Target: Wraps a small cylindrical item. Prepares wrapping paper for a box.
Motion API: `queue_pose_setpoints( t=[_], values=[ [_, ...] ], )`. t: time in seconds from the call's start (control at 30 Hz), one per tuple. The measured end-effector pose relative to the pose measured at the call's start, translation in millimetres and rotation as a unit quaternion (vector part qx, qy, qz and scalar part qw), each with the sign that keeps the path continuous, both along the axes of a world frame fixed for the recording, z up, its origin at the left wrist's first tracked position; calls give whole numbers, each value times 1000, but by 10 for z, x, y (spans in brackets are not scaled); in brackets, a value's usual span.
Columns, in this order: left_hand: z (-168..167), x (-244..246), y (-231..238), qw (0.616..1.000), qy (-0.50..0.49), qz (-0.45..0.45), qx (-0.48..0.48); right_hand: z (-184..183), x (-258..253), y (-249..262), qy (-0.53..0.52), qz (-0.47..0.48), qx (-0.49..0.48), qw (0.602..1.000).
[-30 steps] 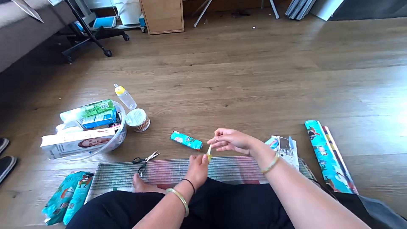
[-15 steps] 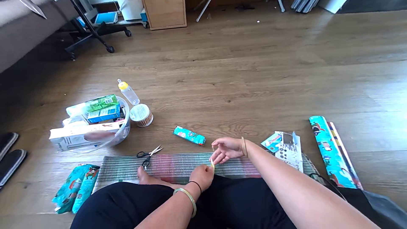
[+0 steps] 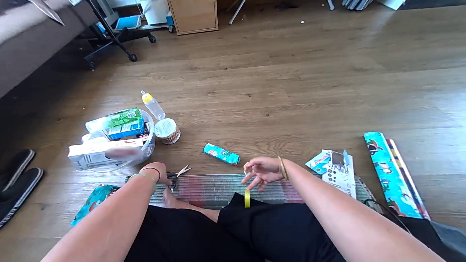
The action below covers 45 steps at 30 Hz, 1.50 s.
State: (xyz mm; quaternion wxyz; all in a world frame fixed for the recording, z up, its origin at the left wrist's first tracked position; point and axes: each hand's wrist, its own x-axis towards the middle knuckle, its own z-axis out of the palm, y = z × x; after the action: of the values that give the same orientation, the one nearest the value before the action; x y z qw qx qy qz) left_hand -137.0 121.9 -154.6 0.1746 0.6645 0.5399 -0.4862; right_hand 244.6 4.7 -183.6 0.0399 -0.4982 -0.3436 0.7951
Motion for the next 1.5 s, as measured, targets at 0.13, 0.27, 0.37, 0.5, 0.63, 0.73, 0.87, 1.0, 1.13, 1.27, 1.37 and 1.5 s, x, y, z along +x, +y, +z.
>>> queue_pose_setpoints(
  t=[0.13, 0.27, 0.37, 0.5, 0.63, 0.73, 0.87, 1.0, 1.13, 1.27, 1.37, 1.5],
  values=[
    [-235, -22, 21, 1000, -4, 4, 4, 10, -3, -5, 6, -6, 4, 1000],
    [-112, 250, -94, 996, 8, 42, 77, -9, 18, -3, 18, -1, 3, 1000],
    [-55, 288, -46, 993, -15, 75, 85, 29, 5, -28, 15, 4, 10, 1000],
    [8, 103, 110, 946, -237, 219, 9, 50, 4, -20, 22, 4, 12, 1000],
    [156, 260, -25, 904, -419, 65, -55, 42, -12, -5, 20, 9, 17, 1000],
    [134, 631, -216, 907, -403, -93, -84, 51, -30, 4, 22, 14, 26, 999],
    [-31, 980, -391, 932, -280, -171, -153, 25, -28, -19, 19, -10, 23, 1000],
    [-139, 1078, -385, 931, -266, -176, -176, 9, -40, 4, 16, -19, 9, 1000],
    [-143, 1167, -442, 927, -273, -179, -183, -21, -36, 18, 24, -10, 10, 1000],
    [-188, 1212, -456, 922, -283, -178, -192, 27, -63, 12, 15, -6, 16, 1000],
    [-174, 1247, -465, 918, -294, -182, -192, 45, -66, 13, 17, -1, 20, 1000],
    [-205, 1266, -469, 913, -307, -188, -193, 55, -79, 10, 21, 8, 28, 999]
  ],
)
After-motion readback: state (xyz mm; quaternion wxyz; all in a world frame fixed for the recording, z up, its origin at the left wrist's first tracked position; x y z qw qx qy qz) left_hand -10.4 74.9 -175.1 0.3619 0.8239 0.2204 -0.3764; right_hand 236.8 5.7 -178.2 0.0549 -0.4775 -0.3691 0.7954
